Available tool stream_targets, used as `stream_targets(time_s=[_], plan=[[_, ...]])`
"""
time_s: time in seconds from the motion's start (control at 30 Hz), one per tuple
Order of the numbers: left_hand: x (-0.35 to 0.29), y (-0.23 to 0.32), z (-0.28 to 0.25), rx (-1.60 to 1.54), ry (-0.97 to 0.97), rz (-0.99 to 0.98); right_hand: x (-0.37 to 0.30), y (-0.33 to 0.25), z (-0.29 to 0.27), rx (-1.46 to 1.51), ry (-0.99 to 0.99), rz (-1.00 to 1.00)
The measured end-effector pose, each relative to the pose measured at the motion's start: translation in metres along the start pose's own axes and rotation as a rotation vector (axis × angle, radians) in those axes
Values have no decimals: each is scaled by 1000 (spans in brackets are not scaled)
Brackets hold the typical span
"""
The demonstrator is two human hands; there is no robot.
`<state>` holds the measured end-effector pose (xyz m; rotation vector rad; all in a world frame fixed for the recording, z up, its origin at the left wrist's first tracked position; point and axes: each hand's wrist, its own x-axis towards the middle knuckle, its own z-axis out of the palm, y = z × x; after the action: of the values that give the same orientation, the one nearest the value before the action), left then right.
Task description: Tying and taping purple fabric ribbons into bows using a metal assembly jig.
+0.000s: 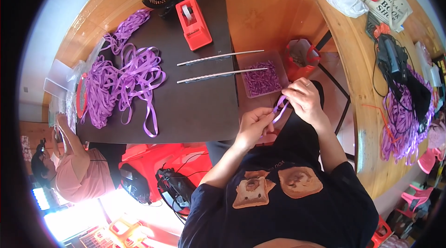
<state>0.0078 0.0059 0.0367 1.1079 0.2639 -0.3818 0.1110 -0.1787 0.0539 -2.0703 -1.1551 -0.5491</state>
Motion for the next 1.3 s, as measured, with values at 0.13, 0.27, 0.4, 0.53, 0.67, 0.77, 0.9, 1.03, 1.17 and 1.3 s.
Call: stream_targets(time_s=[0.13, 0.27, 0.4, 0.53, 0.67, 0.77, 0.9, 1.03, 1.17, 1.3], plan=[[28, -8, 3, 181, 124, 199, 16, 17, 21, -153, 149, -109], [57, 8, 13, 8, 196, 363, 44, 44, 39, -82, 327, -62], [81, 19, 13, -59, 298, 521, 85, 59, 46, 53, 360, -61], [90, 24, 6, -100, 362, 598, 111, 73, 66, 124, 285, -90], [97, 21, -3, -144, 402, 652, 114, 76, 90, 294, 197, -24], [101, 26, -2, -190, 425, 643, 112, 75, 107, 370, 200, 15], [102, 25, -3, -218, 405, 668, 100, 70, 122, 492, 194, 91], [94, 11, -2, -236, 384, 607, 59, 63, 140, 614, 46, 303], [58, -15, 9, -187, 414, 480, 15, 43, 152, 866, -53, 670], [23, -37, -2, -156, 357, 391, -34, 15, 156, 988, -25, 786]])
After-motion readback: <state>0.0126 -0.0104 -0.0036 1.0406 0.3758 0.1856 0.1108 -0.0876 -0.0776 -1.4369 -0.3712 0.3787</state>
